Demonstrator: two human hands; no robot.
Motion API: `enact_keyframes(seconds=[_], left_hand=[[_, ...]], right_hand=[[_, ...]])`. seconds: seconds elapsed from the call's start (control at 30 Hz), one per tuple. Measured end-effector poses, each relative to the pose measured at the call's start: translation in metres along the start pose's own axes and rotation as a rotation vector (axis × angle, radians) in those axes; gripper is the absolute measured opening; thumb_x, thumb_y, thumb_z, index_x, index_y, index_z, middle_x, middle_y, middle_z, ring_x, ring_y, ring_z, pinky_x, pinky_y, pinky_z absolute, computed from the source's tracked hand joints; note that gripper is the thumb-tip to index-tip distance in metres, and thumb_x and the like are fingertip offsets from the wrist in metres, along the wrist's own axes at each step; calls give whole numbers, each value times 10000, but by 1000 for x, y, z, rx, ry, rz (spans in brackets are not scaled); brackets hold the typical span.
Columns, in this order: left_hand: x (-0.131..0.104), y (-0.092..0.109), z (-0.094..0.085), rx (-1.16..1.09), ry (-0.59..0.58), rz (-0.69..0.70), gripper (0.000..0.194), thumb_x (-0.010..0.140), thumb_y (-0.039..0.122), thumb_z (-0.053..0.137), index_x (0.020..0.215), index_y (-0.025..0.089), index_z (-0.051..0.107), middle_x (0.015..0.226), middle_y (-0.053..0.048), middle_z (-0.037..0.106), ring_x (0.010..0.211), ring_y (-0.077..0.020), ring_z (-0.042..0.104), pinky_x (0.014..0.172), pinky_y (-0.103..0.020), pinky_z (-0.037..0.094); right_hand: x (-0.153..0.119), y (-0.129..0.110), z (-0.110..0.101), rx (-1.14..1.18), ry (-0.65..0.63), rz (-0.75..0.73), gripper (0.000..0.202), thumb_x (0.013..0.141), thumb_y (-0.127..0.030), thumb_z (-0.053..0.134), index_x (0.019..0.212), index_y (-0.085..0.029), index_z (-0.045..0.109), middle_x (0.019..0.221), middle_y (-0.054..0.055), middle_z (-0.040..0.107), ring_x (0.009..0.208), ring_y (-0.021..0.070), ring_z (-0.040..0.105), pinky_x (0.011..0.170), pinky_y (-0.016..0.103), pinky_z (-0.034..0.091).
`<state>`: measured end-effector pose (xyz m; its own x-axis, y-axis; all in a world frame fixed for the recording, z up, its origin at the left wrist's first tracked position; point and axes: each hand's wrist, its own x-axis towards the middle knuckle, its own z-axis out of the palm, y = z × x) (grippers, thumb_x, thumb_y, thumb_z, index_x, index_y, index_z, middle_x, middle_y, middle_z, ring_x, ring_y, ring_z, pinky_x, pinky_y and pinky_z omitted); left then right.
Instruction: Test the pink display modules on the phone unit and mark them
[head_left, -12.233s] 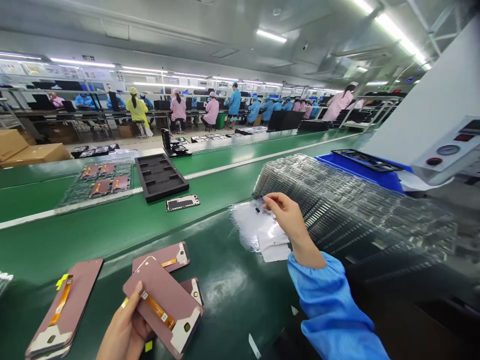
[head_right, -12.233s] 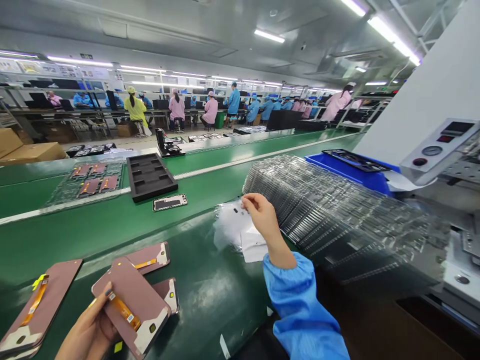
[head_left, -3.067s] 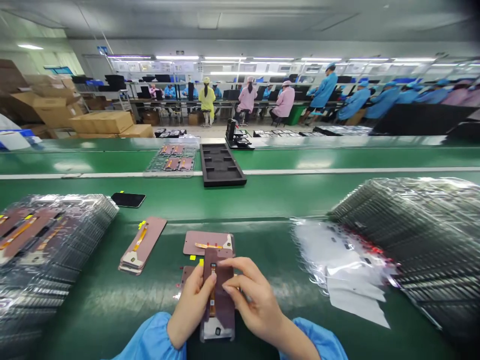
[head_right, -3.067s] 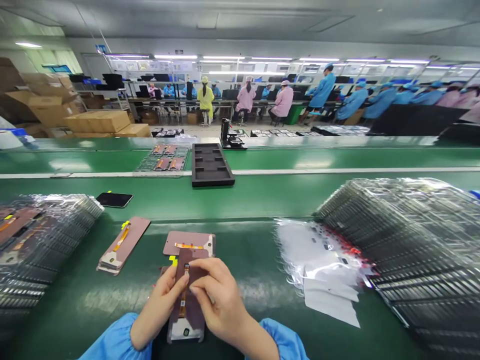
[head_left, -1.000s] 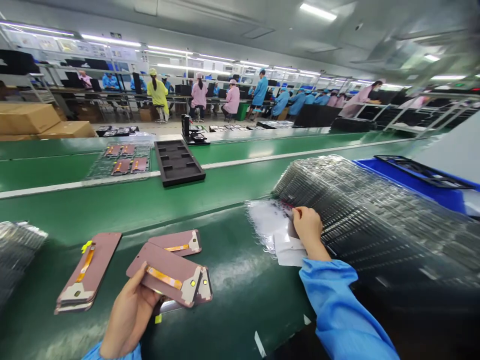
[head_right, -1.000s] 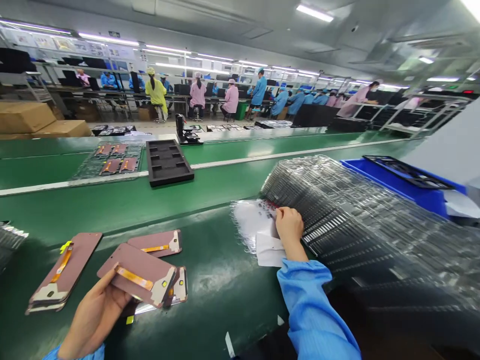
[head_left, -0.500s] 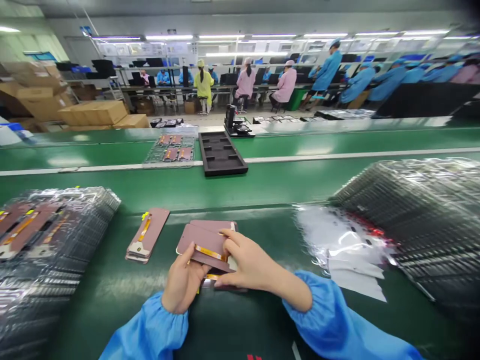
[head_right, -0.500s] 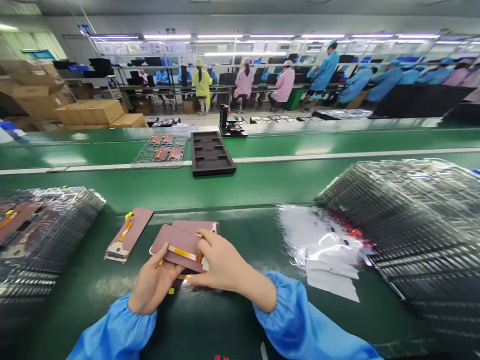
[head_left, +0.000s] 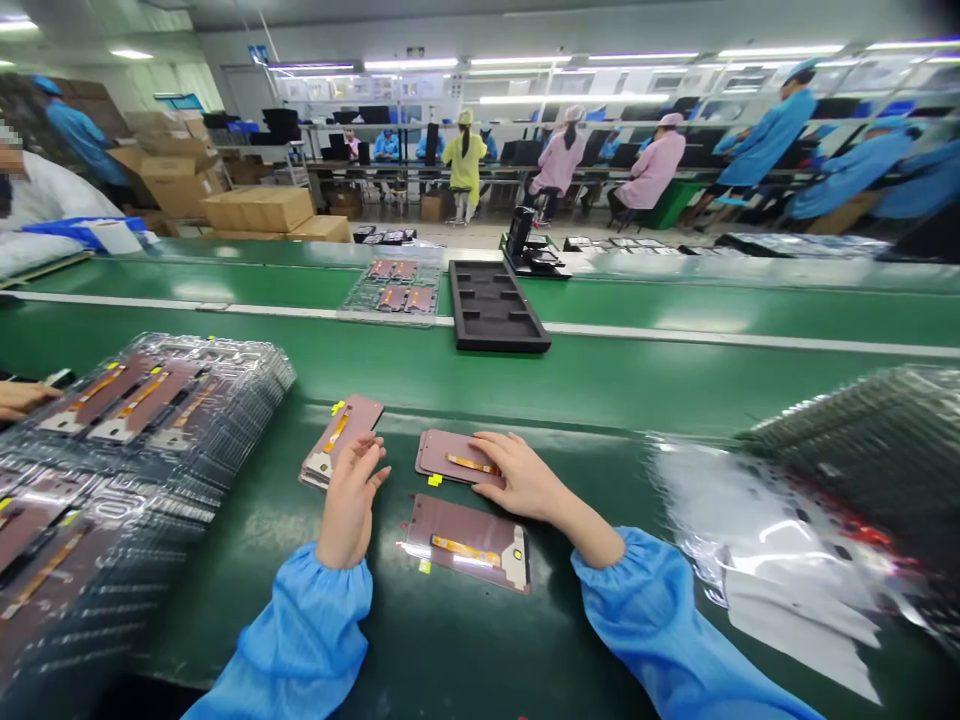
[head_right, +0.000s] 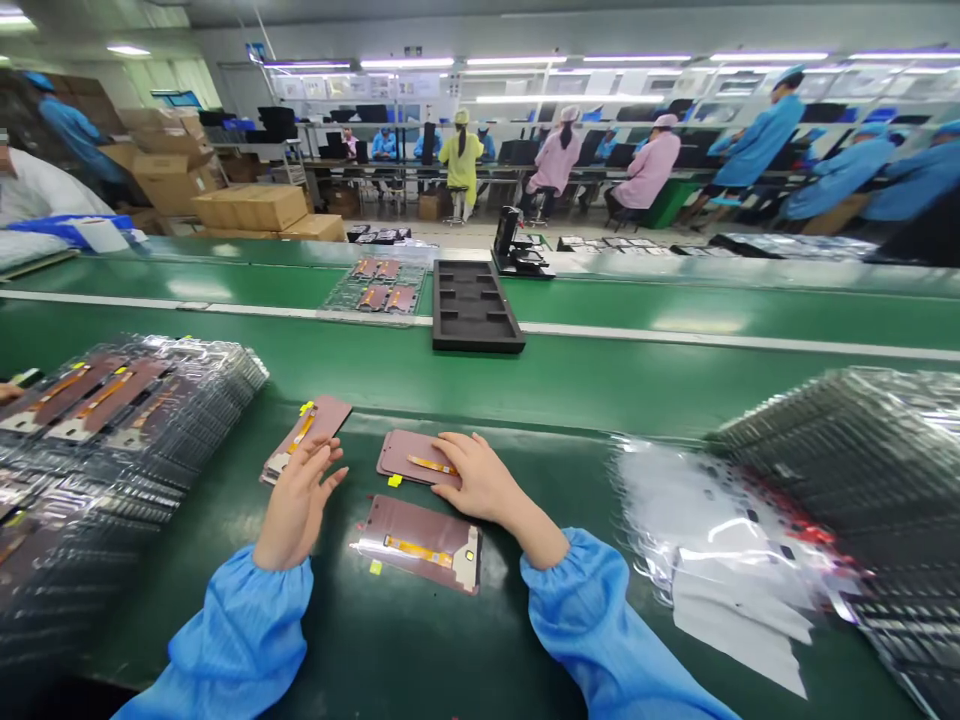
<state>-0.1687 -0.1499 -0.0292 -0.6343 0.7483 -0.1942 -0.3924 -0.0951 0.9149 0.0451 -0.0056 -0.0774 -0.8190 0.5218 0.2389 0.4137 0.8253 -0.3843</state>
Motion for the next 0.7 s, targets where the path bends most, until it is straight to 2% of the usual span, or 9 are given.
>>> enact_keyframes(seconds=[0.1,0.17,0.23,0.3,0.37,0.5,0.7], left_hand=[[-3,-1,2,47,-20,-15,281,746,346,718,991,229,645,1113,-41,600,1054,-191,547,786,-265,456],[-6,-2,3,66,-34,-22,273,758,341,708,999,229,644,1116,-42,598,1065,-191,542,785,-259,447],[-7,-1,3,75,-39,-21,261,766,337,701,995,227,644,1111,-44,598,1068,-193,542,792,-258,442],[-9,-1,3,85,-45,-21,250,767,338,697,987,230,644,1094,-39,603,1051,-190,545,795,-259,438],[-10,-2,3,94,-56,-24,239,769,336,692,981,235,645,1084,-32,607,1025,-184,549,790,-259,434],[-11,-7,2,108,-80,-20,227,782,326,684,985,227,653,1090,-42,616,1011,-185,554,779,-260,429],[-12,-10,0,125,-96,-1,249,793,343,671,1014,233,639,1111,-47,613,1039,-193,546,789,-260,418]], right_hand=[[-5,-12,-2,-47,33,19,585,763,-271,743,1290,-150,519,1407,209,465,1295,367,426,1042,573,336],[-13,-29,-4,-79,57,36,490,757,-305,770,1181,-151,580,1284,188,548,1190,355,499,963,525,417],[-23,-50,-4,-105,43,60,402,740,-359,797,1037,-162,613,1070,131,619,1009,314,573,835,460,481],[-35,-68,0,-158,13,95,439,674,-434,841,931,-167,606,944,103,614,901,305,585,736,432,494],[-45,-79,8,-246,5,123,516,593,-489,877,882,-171,591,902,102,600,860,315,583,673,418,487],[-53,-79,19,-326,-21,137,524,536,-479,907,813,-187,570,878,93,593,810,303,594,610,376,472],[-48,-78,21,-302,-64,183,677,494,-405,944,1023,-151,606,959,135,628,890,342,622,683,423,499]])
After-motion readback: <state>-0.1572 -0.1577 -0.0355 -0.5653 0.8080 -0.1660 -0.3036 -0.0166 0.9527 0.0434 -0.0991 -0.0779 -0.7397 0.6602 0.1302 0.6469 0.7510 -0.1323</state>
